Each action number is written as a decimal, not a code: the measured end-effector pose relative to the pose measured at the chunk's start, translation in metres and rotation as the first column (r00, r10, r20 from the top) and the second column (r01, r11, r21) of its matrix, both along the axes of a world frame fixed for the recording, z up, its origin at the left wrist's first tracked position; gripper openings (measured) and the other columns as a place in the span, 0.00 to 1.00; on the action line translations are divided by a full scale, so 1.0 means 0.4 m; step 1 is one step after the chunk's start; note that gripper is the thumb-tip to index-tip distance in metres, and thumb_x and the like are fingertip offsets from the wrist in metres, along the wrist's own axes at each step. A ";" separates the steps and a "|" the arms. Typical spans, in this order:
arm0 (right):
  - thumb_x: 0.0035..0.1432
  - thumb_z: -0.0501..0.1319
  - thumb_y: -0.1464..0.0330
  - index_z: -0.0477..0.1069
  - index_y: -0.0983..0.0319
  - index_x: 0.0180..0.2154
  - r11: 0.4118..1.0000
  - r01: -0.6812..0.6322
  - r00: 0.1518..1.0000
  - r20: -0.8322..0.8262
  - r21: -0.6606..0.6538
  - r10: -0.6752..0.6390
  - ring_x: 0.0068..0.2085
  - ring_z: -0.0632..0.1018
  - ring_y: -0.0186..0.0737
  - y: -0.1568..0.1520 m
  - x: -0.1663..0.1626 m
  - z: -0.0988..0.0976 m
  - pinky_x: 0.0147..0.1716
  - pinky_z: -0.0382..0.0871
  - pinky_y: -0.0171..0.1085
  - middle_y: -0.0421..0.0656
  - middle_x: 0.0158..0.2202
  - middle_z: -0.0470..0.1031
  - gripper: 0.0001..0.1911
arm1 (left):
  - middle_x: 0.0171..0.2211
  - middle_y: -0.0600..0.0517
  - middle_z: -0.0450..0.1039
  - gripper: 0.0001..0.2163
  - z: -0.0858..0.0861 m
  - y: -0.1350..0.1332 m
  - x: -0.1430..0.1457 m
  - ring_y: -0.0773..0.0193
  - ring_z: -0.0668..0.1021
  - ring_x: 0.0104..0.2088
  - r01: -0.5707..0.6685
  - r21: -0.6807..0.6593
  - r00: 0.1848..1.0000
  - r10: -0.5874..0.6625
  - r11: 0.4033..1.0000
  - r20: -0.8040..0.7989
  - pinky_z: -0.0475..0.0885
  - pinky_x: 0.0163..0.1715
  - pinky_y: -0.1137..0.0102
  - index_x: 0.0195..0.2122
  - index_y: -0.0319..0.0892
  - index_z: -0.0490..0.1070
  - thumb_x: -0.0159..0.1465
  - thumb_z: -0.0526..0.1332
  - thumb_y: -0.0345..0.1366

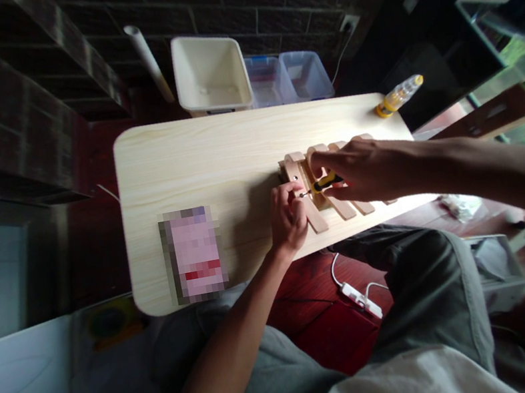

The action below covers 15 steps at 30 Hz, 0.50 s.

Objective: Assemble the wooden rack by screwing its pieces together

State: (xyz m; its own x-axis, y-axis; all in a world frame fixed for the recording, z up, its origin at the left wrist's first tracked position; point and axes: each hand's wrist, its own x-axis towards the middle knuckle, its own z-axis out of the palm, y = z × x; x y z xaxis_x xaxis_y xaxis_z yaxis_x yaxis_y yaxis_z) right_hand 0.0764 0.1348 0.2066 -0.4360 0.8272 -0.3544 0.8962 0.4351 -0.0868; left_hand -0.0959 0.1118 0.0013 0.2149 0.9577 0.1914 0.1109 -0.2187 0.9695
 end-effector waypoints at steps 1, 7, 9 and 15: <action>0.67 0.68 0.69 0.75 0.62 0.54 0.999 -0.032 0.999 -0.017 0.003 0.032 0.35 0.78 0.43 0.001 0.006 0.000 0.34 0.57 0.38 0.47 0.37 0.83 0.14 | 0.49 0.46 0.77 0.10 -0.001 0.000 0.000 0.53 0.80 0.51 0.001 0.001 1.000 -0.001 1.000 -0.005 0.78 0.57 0.58 0.50 0.47 0.73 0.73 0.54 0.33; 0.73 0.61 0.69 0.76 0.61 0.49 0.991 -0.097 0.995 -0.017 -0.092 0.096 0.33 0.77 0.40 0.013 0.013 0.031 0.32 0.56 0.39 0.46 0.38 0.82 0.06 | 0.50 0.46 0.77 0.10 -0.003 -0.003 0.000 0.53 0.80 0.53 -0.005 -0.007 1.000 0.005 1.000 0.002 0.77 0.60 0.58 0.50 0.48 0.73 0.74 0.54 0.34; 0.73 0.61 0.69 0.76 0.61 0.49 0.992 -0.074 0.997 -0.007 -0.100 0.073 0.31 0.76 0.39 0.012 0.008 0.036 0.31 0.55 0.39 0.46 0.37 0.82 0.07 | 0.50 0.46 0.78 0.10 -0.004 -0.004 0.002 0.53 0.80 0.52 -0.014 -0.010 1.000 0.014 1.000 0.003 0.77 0.59 0.58 0.50 0.48 0.73 0.74 0.54 0.33; 0.74 0.60 0.67 0.76 0.64 0.53 0.998 -0.046 0.998 0.050 -0.041 0.048 0.31 0.76 0.42 -0.002 0.006 0.011 0.30 0.52 0.39 0.48 0.33 0.82 0.11 | 0.49 0.46 0.77 0.10 -0.006 -0.003 0.005 0.53 0.80 0.51 -0.016 0.005 1.000 0.016 1.000 0.015 0.77 0.58 0.58 0.50 0.48 0.73 0.73 0.54 0.32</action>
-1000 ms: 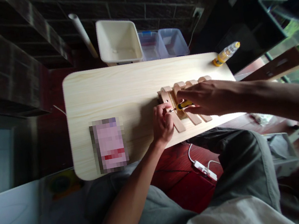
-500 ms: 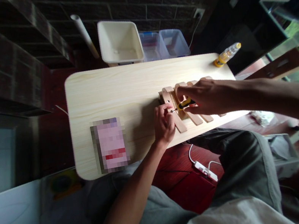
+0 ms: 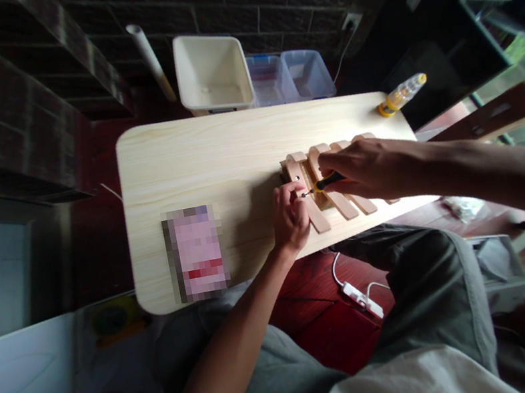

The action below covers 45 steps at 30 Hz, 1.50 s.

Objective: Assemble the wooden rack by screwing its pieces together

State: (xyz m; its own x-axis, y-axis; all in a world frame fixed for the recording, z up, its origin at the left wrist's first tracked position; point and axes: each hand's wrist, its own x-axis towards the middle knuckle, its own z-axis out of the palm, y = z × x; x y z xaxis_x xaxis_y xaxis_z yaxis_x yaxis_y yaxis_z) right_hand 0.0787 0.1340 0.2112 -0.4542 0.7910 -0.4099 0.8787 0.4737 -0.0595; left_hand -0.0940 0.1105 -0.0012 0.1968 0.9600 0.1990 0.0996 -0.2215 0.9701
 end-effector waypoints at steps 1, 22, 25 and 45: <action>0.74 0.60 0.67 0.76 0.64 0.53 1.000 -0.007 1.000 0.002 0.014 0.007 0.31 0.77 0.43 -0.001 0.003 -0.007 0.31 0.53 0.39 0.48 0.34 0.82 0.12 | 0.49 0.46 0.77 0.10 0.000 0.000 0.000 0.53 0.80 0.51 0.001 0.004 1.000 -0.001 1.000 0.000 0.77 0.58 0.58 0.50 0.47 0.73 0.73 0.54 0.33; 0.74 0.62 0.69 0.75 0.64 0.54 0.999 0.002 1.000 -0.020 0.038 -0.001 0.35 0.78 0.45 -0.012 -0.012 -0.005 0.34 0.57 0.41 0.49 0.38 0.82 0.11 | 0.50 0.45 0.77 0.10 0.001 -0.002 -0.002 0.52 0.80 0.53 0.013 0.006 1.000 -0.013 1.000 -0.015 0.77 0.60 0.57 0.51 0.47 0.73 0.74 0.54 0.32; 0.73 0.61 0.74 0.73 0.65 0.54 0.996 -0.062 0.995 -0.075 0.070 0.068 0.38 0.77 0.45 -0.018 -0.014 0.001 0.38 0.60 0.43 0.52 0.44 0.83 0.10 | 0.50 0.46 0.77 0.10 0.003 -0.001 -0.002 0.52 0.80 0.53 0.012 -0.002 1.000 -0.012 1.000 -0.020 0.77 0.60 0.57 0.51 0.47 0.73 0.73 0.54 0.32; 0.76 0.59 0.66 0.74 0.65 0.60 0.973 -0.193 0.978 -0.054 0.127 0.201 0.37 0.80 0.46 -0.011 0.035 -0.018 0.34 0.63 0.41 0.53 0.43 0.84 0.17 | 0.49 0.45 0.77 0.11 -0.006 -0.001 0.003 0.53 0.80 0.52 -0.007 0.021 1.000 0.007 1.000 -0.010 0.77 0.59 0.56 0.50 0.47 0.72 0.73 0.53 0.32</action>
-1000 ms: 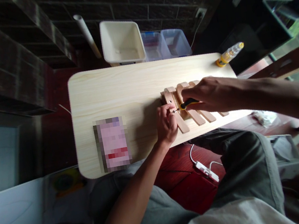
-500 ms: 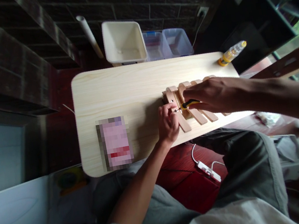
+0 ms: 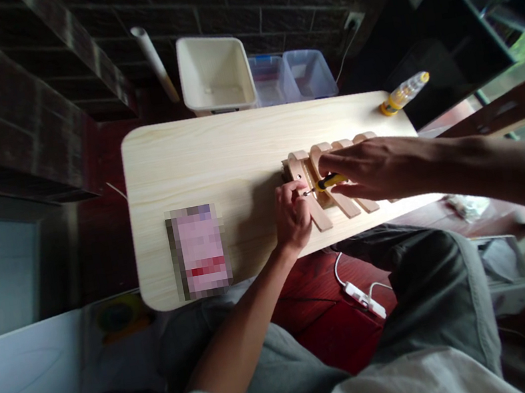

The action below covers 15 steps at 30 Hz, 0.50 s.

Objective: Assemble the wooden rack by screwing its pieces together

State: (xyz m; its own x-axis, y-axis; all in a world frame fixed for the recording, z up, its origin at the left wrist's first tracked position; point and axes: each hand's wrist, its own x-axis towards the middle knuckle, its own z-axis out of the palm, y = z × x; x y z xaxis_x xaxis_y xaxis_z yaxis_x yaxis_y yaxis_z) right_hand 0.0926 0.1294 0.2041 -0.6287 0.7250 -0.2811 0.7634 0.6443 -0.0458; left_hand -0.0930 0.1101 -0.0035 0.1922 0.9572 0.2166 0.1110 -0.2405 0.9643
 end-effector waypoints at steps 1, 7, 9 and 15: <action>0.76 0.59 0.67 0.75 0.64 0.59 1.000 -0.005 1.000 0.002 -0.008 0.005 0.38 0.80 0.46 0.003 0.001 0.002 0.34 0.63 0.40 0.53 0.44 0.84 0.16 | 0.49 0.45 0.77 0.11 0.000 0.000 0.000 0.53 0.80 0.52 0.000 0.001 1.000 0.000 1.000 0.001 0.77 0.59 0.56 0.50 0.47 0.72 0.73 0.53 0.32; 0.77 0.58 0.66 0.77 0.62 0.53 0.988 0.092 0.996 0.027 -0.122 -0.089 0.33 0.79 0.43 0.019 -0.016 0.016 0.31 0.58 0.40 0.48 0.37 0.84 0.11 | 0.49 0.46 0.77 0.11 0.006 -0.003 -0.003 0.53 0.80 0.53 0.006 -0.013 1.000 -0.007 1.000 -0.016 0.78 0.60 0.57 0.51 0.47 0.72 0.73 0.53 0.31; 0.77 0.59 0.65 0.77 0.62 0.54 0.985 0.124 0.992 0.033 -0.116 -0.121 0.32 0.79 0.43 0.017 -0.021 0.016 0.31 0.57 0.40 0.48 0.36 0.84 0.12 | 0.50 0.46 0.77 0.11 0.007 -0.004 -0.003 0.53 0.80 0.52 0.003 -0.019 1.000 -0.003 1.000 -0.020 0.78 0.59 0.57 0.51 0.47 0.72 0.73 0.53 0.31; 0.77 0.59 0.64 0.74 0.64 0.61 0.999 0.026 0.999 0.033 -0.038 -0.024 0.38 0.82 0.48 0.012 -0.009 0.004 0.33 0.62 0.41 0.54 0.45 0.85 0.17 | 0.49 0.46 0.77 0.10 0.008 -0.002 -0.003 0.53 0.80 0.52 0.009 -0.006 1.000 -0.010 1.000 -0.009 0.77 0.59 0.57 0.50 0.47 0.73 0.74 0.53 0.32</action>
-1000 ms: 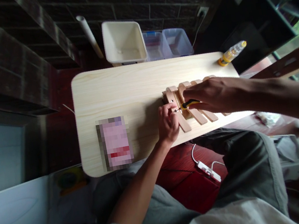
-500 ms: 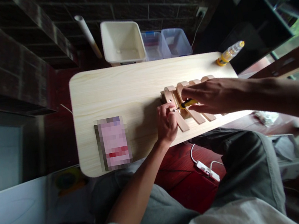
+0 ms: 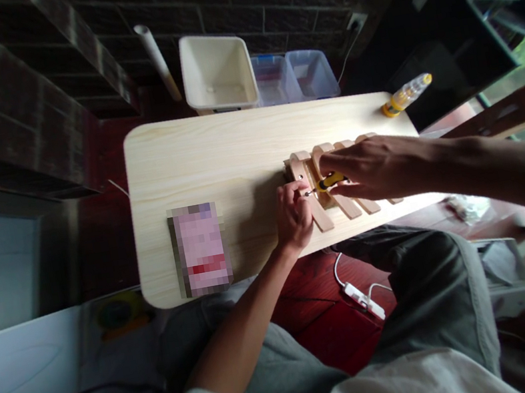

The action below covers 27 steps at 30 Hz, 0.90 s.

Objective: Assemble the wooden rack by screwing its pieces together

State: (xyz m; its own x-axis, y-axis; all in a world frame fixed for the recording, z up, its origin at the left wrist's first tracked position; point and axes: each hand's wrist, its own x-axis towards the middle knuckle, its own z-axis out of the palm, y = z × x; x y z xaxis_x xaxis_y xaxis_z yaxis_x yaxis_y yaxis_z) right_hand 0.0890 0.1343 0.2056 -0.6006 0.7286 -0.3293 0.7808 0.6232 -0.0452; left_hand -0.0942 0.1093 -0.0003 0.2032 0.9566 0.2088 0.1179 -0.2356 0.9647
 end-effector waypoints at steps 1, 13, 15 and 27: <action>0.76 0.59 0.65 0.73 0.64 0.61 1.000 -0.019 1.000 -0.005 0.006 0.019 0.39 0.82 0.49 0.002 0.002 0.000 0.33 0.63 0.41 0.55 0.48 0.85 0.17 | 0.50 0.46 0.77 0.10 0.000 0.000 0.000 0.53 0.80 0.53 0.001 0.001 1.000 -0.001 1.000 0.002 0.77 0.59 0.57 0.50 0.47 0.73 0.74 0.53 0.32; 0.78 0.56 0.65 0.76 0.62 0.53 0.994 0.082 0.996 0.049 -0.076 -0.079 0.34 0.80 0.45 0.006 -0.018 0.013 0.31 0.58 0.41 0.50 0.41 0.85 0.12 | 0.49 0.46 0.78 0.11 0.002 -0.002 -0.001 0.52 0.80 0.53 0.000 -0.003 1.000 0.000 1.000 -0.006 0.77 0.60 0.56 0.50 0.47 0.72 0.73 0.53 0.31; 0.79 0.56 0.65 0.76 0.64 0.55 0.995 0.088 0.995 0.050 -0.053 -0.085 0.35 0.81 0.45 -0.003 -0.017 0.009 0.31 0.59 0.41 0.52 0.41 0.85 0.13 | 0.49 0.46 0.78 0.11 0.000 -0.001 -0.001 0.53 0.80 0.52 0.000 -0.006 1.000 0.000 1.000 -0.011 0.78 0.59 0.56 0.50 0.47 0.73 0.73 0.53 0.32; 0.77 0.55 0.67 0.81 0.60 0.53 1.000 -0.004 0.993 -0.118 -0.014 0.003 0.35 0.82 0.43 -0.006 0.022 -0.001 0.34 0.66 0.39 0.49 0.42 0.85 0.15 | 0.49 0.46 0.77 0.10 0.001 0.001 -0.003 0.53 0.80 0.50 0.004 -0.009 1.000 -0.004 1.000 -0.012 0.78 0.57 0.58 0.50 0.47 0.72 0.74 0.54 0.33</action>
State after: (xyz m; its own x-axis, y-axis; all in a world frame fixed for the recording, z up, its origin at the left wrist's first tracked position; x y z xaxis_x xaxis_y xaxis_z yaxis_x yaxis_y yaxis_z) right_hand 0.0976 0.1319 0.2051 -0.6385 0.7222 -0.2661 0.7672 0.6246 -0.1457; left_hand -0.0953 0.1097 0.0001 0.2094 0.9577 0.1976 0.1284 -0.2272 0.9653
